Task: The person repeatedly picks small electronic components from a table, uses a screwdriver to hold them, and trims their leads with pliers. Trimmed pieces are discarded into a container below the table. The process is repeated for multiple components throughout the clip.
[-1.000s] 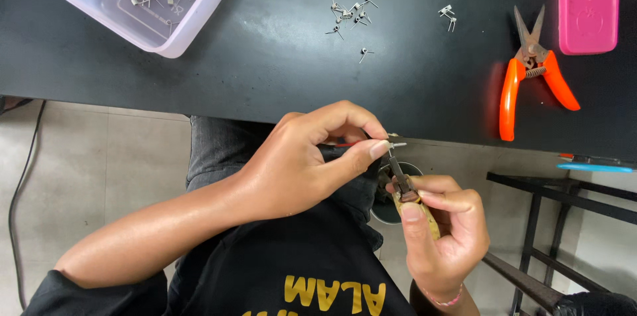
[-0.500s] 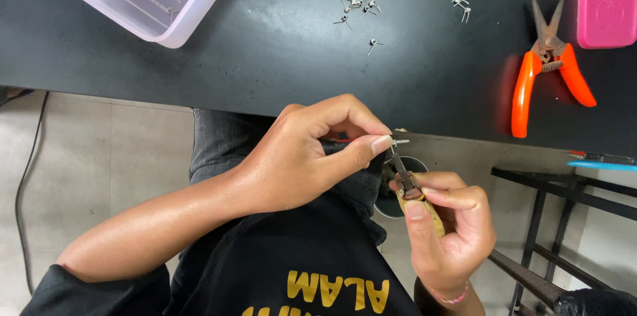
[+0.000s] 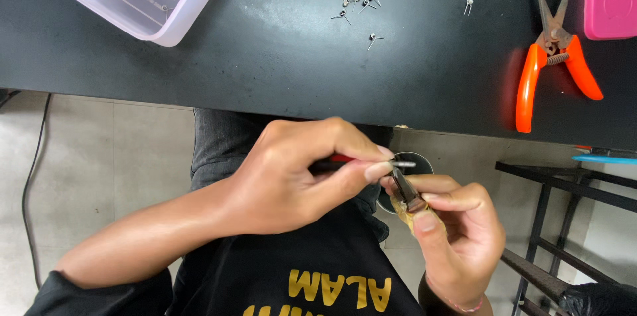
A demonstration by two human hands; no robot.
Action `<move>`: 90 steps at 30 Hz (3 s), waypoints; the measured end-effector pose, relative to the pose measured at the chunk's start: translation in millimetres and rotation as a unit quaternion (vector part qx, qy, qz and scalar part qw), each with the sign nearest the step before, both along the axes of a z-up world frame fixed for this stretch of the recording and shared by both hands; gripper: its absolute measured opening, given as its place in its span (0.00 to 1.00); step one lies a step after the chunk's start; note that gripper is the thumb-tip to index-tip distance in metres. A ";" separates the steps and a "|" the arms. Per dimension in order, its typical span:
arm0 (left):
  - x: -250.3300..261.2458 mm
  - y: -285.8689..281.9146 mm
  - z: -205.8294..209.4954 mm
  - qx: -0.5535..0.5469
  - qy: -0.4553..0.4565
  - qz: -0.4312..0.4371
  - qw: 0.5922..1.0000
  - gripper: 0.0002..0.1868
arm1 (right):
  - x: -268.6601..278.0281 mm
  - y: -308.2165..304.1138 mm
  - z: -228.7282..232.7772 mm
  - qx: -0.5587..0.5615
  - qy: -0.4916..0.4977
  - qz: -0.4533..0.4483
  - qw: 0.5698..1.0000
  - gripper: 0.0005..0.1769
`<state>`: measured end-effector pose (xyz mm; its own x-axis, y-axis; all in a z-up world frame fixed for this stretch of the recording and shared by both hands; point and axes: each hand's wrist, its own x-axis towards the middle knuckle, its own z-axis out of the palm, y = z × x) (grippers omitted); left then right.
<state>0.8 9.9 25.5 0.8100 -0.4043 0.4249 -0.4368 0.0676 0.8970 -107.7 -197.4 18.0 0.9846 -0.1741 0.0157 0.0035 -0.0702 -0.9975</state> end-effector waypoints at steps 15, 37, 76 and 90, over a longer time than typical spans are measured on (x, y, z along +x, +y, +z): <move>-5.4 7.2 8.9 0.007 -0.047 -0.040 0.998 0.04 | 7.6 24.8 16.3 -0.075 -0.075 -0.050 0.993 0.12; -20.0 5.4 5.0 -0.033 0.000 0.010 0.999 0.05 | 8.0 24.7 22.0 -0.214 -0.178 0.024 0.960 0.09; 36.4 29.6 55.9 0.116 0.295 -0.222 0.922 0.07 | -0.4 13.2 -1.5 -0.072 -0.055 -0.009 0.996 0.12; 35.2 19.3 48.3 0.058 0.255 -0.159 0.952 0.05 | 4.0 33.9 6.7 -0.136 -0.063 -0.065 0.986 0.13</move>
